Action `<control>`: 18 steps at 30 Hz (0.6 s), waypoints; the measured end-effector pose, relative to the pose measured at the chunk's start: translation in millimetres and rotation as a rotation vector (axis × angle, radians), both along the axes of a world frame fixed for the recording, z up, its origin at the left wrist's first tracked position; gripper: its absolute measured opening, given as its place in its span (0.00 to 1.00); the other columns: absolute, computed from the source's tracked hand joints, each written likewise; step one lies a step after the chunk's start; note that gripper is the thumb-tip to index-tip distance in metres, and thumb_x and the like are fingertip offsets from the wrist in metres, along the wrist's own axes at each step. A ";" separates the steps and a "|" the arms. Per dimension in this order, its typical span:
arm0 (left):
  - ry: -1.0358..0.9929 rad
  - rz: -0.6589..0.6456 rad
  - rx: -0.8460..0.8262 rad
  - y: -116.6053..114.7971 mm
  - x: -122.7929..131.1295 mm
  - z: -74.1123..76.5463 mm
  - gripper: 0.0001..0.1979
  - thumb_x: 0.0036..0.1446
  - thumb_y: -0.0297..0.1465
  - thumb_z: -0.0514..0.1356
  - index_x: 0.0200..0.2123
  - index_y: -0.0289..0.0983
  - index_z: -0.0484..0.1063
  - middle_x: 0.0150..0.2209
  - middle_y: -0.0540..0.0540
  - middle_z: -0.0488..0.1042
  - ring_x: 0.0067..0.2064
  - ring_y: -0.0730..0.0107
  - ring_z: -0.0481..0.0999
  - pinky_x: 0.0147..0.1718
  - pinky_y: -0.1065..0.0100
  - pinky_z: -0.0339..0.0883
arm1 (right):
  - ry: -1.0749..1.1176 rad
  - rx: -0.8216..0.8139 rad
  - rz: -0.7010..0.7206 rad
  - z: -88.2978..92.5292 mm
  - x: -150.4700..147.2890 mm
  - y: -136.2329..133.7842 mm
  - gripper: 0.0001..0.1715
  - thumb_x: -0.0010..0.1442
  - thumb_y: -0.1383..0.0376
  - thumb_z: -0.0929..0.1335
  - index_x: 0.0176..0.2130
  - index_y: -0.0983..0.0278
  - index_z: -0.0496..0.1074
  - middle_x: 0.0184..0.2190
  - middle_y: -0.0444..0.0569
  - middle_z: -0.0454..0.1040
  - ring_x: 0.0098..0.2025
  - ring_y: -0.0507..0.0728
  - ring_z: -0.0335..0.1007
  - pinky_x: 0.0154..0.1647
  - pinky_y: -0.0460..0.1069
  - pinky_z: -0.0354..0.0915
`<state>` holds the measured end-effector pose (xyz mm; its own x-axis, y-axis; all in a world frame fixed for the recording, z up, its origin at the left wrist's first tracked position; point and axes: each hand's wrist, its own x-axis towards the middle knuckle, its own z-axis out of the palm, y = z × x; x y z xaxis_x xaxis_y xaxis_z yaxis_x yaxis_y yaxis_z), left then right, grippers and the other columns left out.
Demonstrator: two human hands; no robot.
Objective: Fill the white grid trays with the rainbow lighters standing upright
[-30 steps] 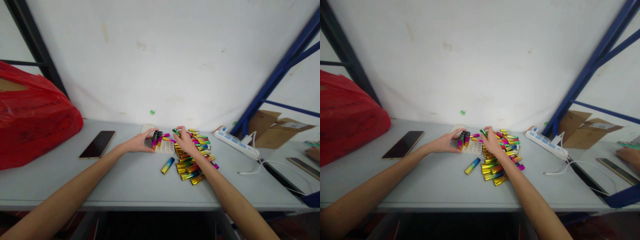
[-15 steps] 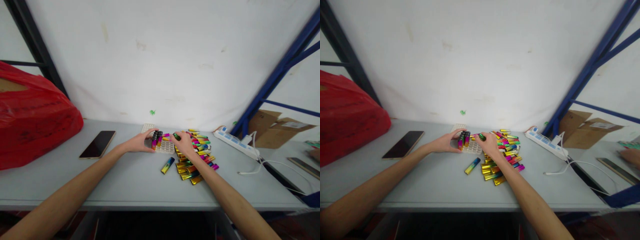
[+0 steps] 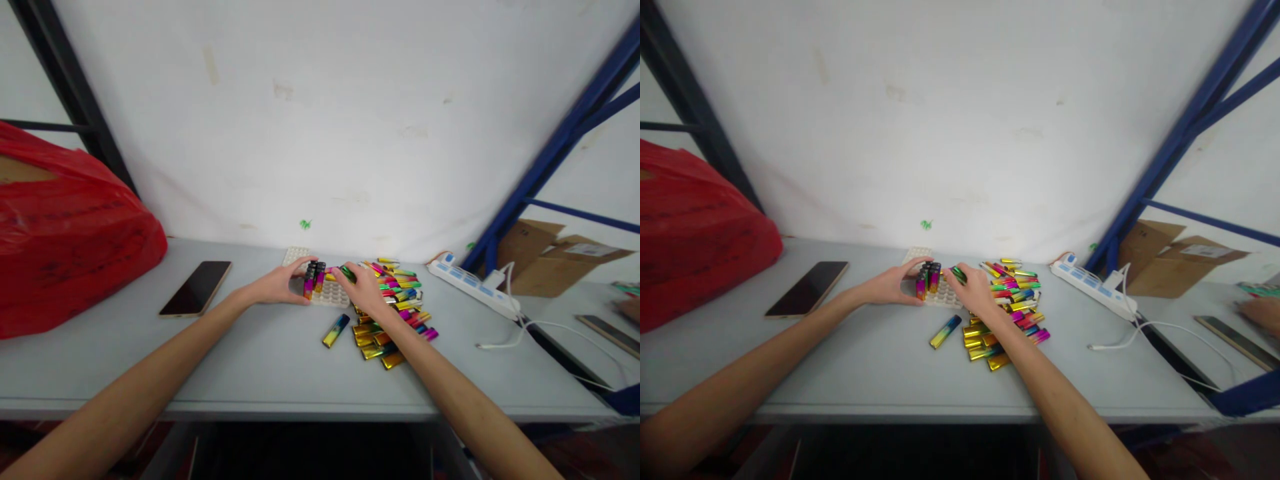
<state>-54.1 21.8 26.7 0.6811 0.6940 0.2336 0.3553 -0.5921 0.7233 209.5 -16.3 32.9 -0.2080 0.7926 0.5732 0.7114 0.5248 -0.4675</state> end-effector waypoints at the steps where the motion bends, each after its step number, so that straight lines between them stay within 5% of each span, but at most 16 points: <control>1: -0.003 0.001 -0.001 0.0 0.1 -0.2 0.55 0.49 0.42 0.75 0.74 0.43 0.50 0.62 0.39 0.77 0.64 0.50 0.75 0.66 0.53 0.62 | -0.004 0.005 0.031 0.1 -0.3 -0.6 0.23 0.72 0.50 0.63 0.29 0.61 0.65 0.23 0.41 0.66 0.27 0.53 0.60 0.33 0.48 0.55; 11: -0.008 0.003 0.010 -1.1 0.7 0.4 0.55 0.50 0.41 0.75 0.74 0.41 0.50 0.63 0.38 0.75 0.65 0.50 0.74 0.66 0.52 0.62 | -0.103 0.163 0.196 -7.3 -3.9 -2.6 0.23 0.77 0.50 0.60 0.41 0.62 0.73 0.40 0.52 0.74 0.44 0.59 0.69 0.48 0.51 0.64; 18: -0.001 -0.008 0.023 0.8 -0.4 -1.0 0.55 0.50 0.40 0.75 0.74 0.42 0.50 0.61 0.40 0.77 0.64 0.51 0.75 0.66 0.53 0.63 | -0.100 -0.044 0.128 -5.5 -6.1 -3.3 0.25 0.75 0.49 0.64 0.35 0.63 0.75 0.25 0.44 0.74 0.26 0.53 0.66 0.32 0.48 0.57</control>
